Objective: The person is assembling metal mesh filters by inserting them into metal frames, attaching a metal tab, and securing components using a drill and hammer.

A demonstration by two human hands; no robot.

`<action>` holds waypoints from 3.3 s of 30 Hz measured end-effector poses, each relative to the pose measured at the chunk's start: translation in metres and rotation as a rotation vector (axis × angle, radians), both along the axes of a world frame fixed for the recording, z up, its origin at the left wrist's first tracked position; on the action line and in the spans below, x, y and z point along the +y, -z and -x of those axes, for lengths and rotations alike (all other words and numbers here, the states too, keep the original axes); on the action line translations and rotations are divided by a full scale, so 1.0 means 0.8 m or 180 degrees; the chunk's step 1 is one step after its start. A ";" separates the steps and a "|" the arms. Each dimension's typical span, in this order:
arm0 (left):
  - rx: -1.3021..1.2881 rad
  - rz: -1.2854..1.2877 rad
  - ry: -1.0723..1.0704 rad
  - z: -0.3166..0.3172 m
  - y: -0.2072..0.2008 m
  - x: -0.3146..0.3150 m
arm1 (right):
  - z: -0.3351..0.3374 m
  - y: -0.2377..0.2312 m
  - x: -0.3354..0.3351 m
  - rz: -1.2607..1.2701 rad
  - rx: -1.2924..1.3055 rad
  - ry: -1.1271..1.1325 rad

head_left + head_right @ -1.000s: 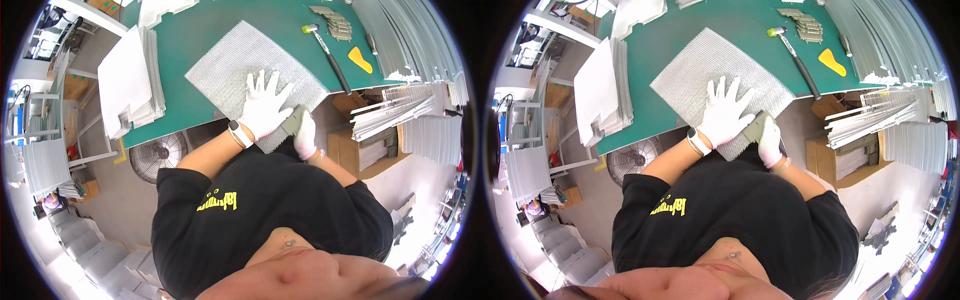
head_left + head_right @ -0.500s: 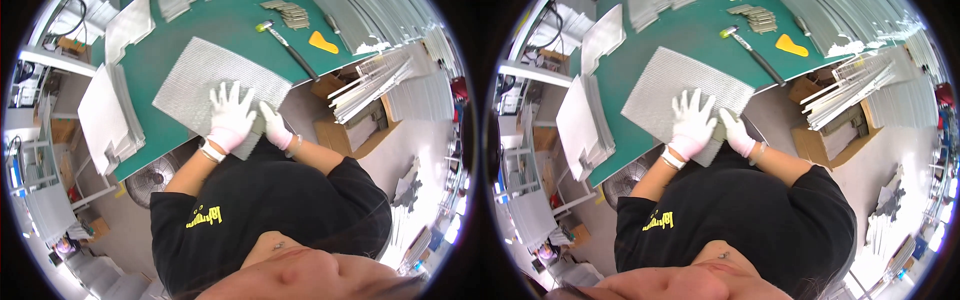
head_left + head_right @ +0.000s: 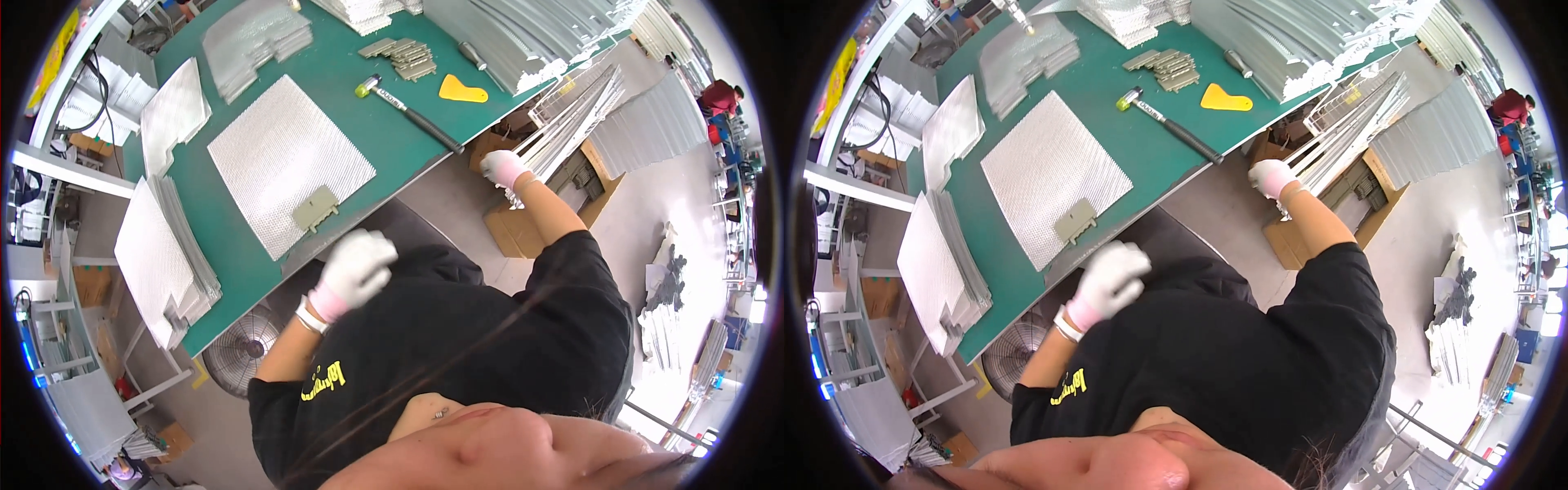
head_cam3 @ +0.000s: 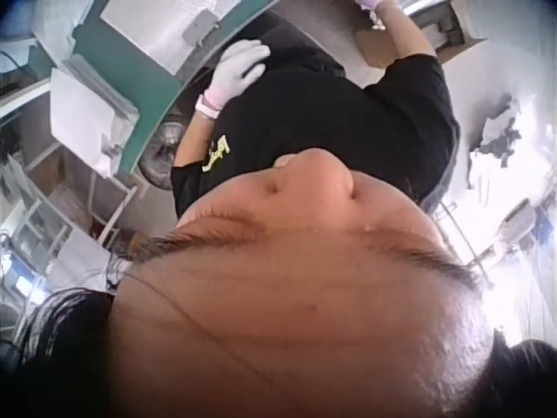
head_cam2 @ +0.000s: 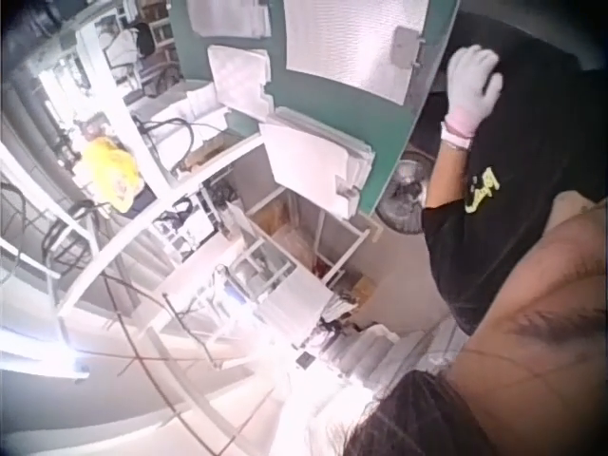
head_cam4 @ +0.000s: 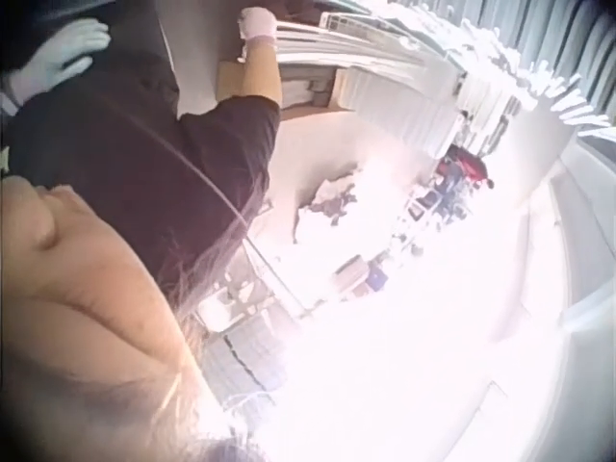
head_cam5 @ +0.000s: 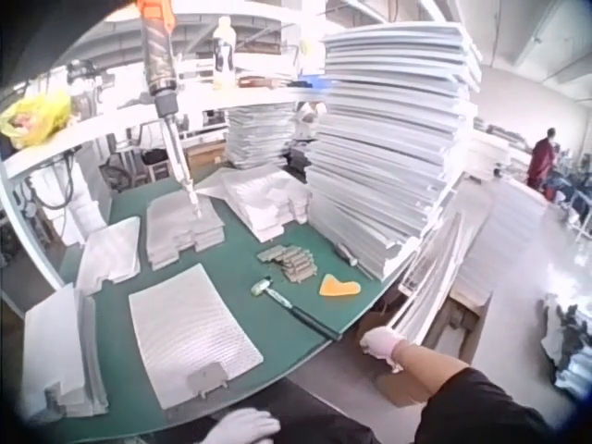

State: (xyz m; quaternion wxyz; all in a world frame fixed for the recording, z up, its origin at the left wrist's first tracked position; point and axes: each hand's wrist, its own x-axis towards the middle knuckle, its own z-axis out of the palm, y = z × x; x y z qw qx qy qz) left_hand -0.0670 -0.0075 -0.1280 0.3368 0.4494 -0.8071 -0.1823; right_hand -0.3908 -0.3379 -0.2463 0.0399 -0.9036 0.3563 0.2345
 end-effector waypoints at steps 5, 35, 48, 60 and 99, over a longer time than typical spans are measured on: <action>0.3023 -0.2077 -0.1123 0.061 0.135 0.010 | -0.147 -0.188 0.198 -0.1096 -0.2983 -0.1247; 0.2753 0.0016 -0.3430 0.056 0.046 0.127 | -0.313 -0.233 0.081 -0.6025 -0.5633 0.0961; 0.6619 -0.1247 -0.1304 0.100 0.067 -0.019 | -0.217 -0.164 0.171 -0.4980 -0.3624 0.1898; 0.6832 -0.0720 -0.0821 -0.009 0.064 -0.167 | -0.225 -0.134 0.226 -0.3931 -0.4672 0.1380; 0.1293 0.0861 -0.3565 -0.049 -0.035 0.045 | -0.315 -0.152 0.103 -0.4006 -0.3659 0.1187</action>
